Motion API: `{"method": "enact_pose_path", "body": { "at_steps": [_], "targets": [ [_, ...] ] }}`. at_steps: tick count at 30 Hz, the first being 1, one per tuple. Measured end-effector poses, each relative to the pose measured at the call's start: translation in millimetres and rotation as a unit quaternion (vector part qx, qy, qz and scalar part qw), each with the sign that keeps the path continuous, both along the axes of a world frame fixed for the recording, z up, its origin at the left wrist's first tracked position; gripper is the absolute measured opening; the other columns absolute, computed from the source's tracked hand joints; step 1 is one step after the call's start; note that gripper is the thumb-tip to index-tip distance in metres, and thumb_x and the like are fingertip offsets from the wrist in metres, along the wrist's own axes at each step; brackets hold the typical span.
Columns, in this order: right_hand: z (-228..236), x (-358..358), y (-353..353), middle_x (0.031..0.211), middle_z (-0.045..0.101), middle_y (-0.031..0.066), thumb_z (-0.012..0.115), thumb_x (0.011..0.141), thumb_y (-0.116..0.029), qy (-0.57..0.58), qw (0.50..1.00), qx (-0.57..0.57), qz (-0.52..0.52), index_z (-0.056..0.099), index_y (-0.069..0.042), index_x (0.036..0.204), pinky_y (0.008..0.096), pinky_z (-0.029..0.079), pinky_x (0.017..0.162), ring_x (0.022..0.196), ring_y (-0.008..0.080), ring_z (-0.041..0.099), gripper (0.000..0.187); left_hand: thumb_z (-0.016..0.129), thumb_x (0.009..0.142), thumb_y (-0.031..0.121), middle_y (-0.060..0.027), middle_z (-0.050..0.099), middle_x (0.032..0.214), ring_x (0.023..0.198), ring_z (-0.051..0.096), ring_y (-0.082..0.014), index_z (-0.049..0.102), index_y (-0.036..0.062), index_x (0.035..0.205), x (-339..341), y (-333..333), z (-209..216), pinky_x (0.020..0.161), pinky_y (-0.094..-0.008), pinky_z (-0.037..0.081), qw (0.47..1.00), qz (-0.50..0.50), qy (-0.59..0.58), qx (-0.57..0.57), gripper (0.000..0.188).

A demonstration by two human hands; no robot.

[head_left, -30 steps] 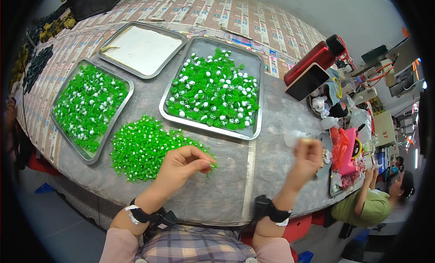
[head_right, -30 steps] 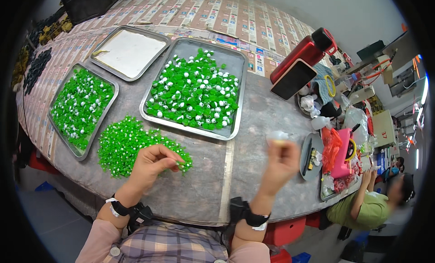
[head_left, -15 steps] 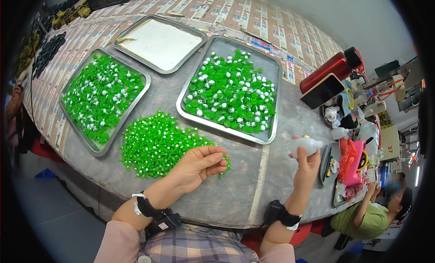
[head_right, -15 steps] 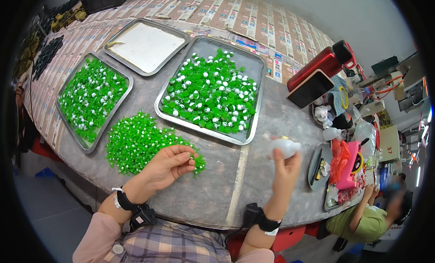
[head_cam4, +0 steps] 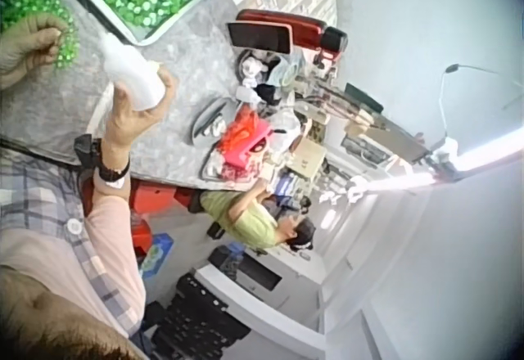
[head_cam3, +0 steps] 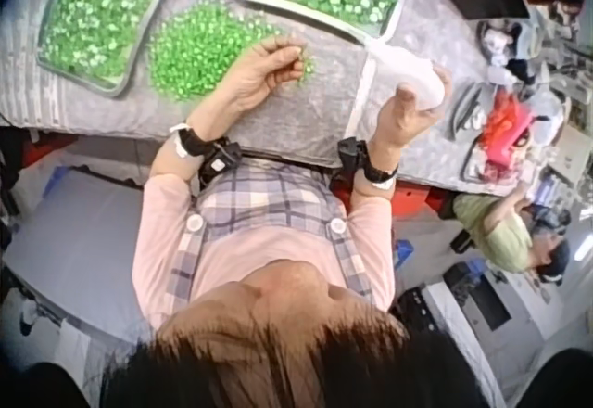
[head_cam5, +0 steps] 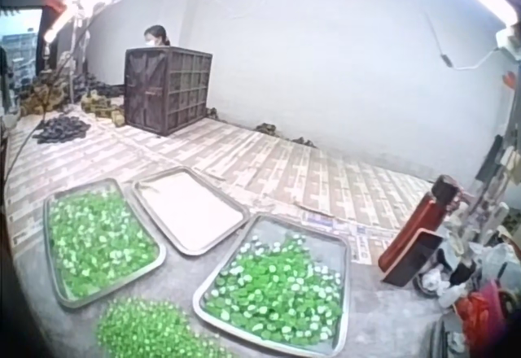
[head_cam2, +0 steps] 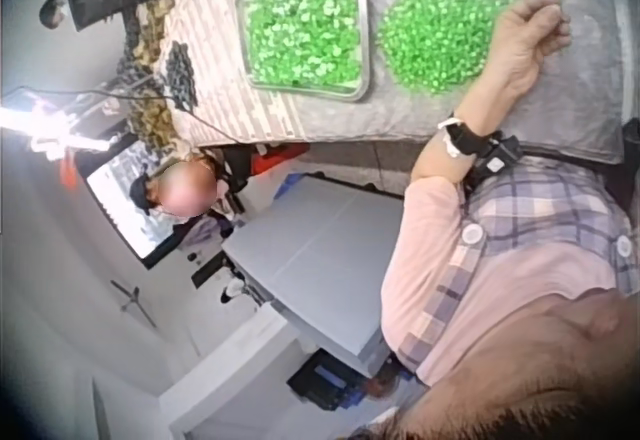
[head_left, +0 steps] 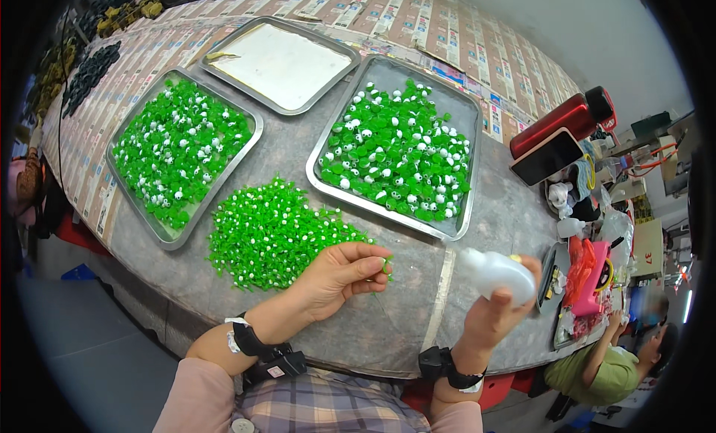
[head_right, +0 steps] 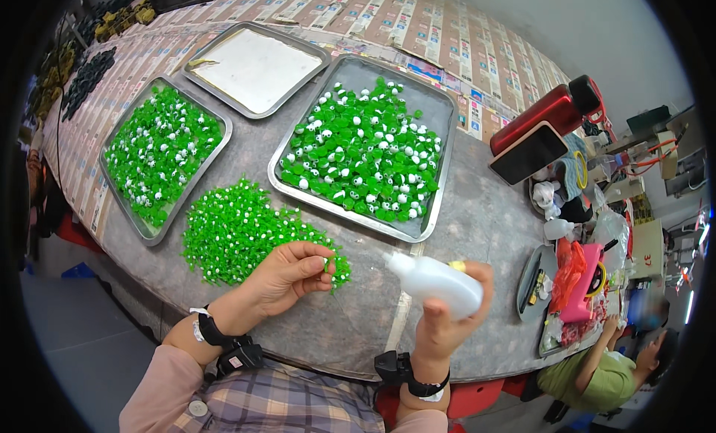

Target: The person assembles small green plastic components by applying glue from a bottle and inserting white beads. They handle the parts one at a time, placing the finished units into a metal tray on the table.

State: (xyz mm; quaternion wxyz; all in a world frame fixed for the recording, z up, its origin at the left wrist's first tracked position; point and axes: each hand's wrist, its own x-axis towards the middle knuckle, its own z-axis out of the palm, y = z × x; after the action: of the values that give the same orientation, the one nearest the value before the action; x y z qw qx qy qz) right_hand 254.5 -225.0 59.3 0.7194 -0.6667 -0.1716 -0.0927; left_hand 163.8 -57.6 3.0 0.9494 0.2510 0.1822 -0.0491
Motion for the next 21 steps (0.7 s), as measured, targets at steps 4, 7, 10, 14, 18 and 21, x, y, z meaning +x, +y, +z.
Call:
{"method": "enact_pose_path", "body": {
  "at_steps": [4, 7, 10, 14, 18, 21],
  "targets": [
    [5.2, -3.0, 6.4, 0.070, 0.043, 0.0012, 0.072, 0.053, -0.052, -0.049, 0.998, 0.005, -0.039, 0.043, -0.004, 0.086, 0.0241, 0.035, 0.054, 0.065, 0.0109, 0.042, 0.065, 0.055, 0.080, 0.010, -0.0070, 0.059, 0.083, 0.071, 0.059, -0.0130, 0.056, 0.0034, 0.094, 0.4, -1.3, -0.9, 0.066, -0.0259, 0.051, 1.000, -0.012, 0.001, 0.011, 0.016],
    [-2.7, -7.7, 8.2, 0.067, 0.043, 0.0011, 0.073, 0.053, -0.050, -0.088, 0.996, -0.005, -0.019, 0.043, -0.005, 0.082, 0.0237, 0.031, 0.051, 0.060, 0.0115, 0.040, 0.062, 0.054, 0.080, 0.010, -0.0069, 0.059, 0.083, 0.071, 0.059, -0.0127, 0.056, 0.0033, 0.093, 0.9, -1.9, -1.1, 0.066, -0.0255, 0.051, 1.000, -0.017, 0.001, 0.018, 0.015],
    [-8.1, -11.6, 6.4, 0.064, 0.042, 0.0009, 0.074, 0.055, -0.047, -0.125, 0.991, -0.047, 0.015, 0.044, -0.005, 0.081, 0.0245, 0.031, 0.049, 0.056, 0.0117, 0.039, 0.057, 0.055, 0.080, 0.010, -0.0064, 0.059, 0.081, 0.070, 0.059, -0.0122, 0.055, 0.0035, 0.091, 0.6, -1.7, -1.1, 0.065, -0.0248, 0.051, 1.000, -0.019, -0.005, 0.015, 0.013],
    [-5.7, -11.9, 7.3, 0.063, 0.042, 0.0008, 0.073, 0.058, -0.043, -0.134, 0.988, -0.075, 0.034, 0.045, -0.005, 0.080, 0.0254, 0.031, 0.048, 0.054, 0.0118, 0.039, 0.052, 0.057, 0.079, 0.011, -0.0050, 0.058, 0.079, 0.070, 0.058, -0.0109, 0.054, 0.0037, 0.088, 0.6, -1.2, 0.1, 0.066, -0.0240, 0.050, 1.000, -0.024, -0.003, 0.014, 0.012],
    [-6.9, -10.5, 8.2, 0.065, 0.043, 0.0013, 0.073, 0.059, -0.041, -0.148, 0.986, -0.076, 0.032, 0.045, -0.005, 0.080, 0.0255, 0.032, 0.048, 0.053, 0.0122, 0.040, 0.050, 0.058, 0.078, 0.012, -0.0043, 0.058, 0.077, 0.069, 0.057, -0.0101, 0.054, 0.0040, 0.087, 0.9, -0.9, 0.5, 0.066, -0.0239, 0.050, 0.999, -0.028, -0.005, 0.016, 0.013],
    [-6.0, -10.6, 8.6, 0.067, 0.044, 0.0020, 0.073, 0.059, -0.040, -0.152, 0.984, -0.092, 0.036, 0.045, -0.004, 0.079, 0.0255, 0.032, 0.049, 0.054, 0.0126, 0.040, 0.049, 0.058, 0.078, 0.012, -0.0042, 0.058, 0.077, 0.068, 0.057, -0.0098, 0.055, 0.0041, 0.087, 1.0, -0.9, -0.4, 0.065, -0.0237, 0.050, 0.999, -0.029, -0.010, 0.015, 0.013]
  ]
}}
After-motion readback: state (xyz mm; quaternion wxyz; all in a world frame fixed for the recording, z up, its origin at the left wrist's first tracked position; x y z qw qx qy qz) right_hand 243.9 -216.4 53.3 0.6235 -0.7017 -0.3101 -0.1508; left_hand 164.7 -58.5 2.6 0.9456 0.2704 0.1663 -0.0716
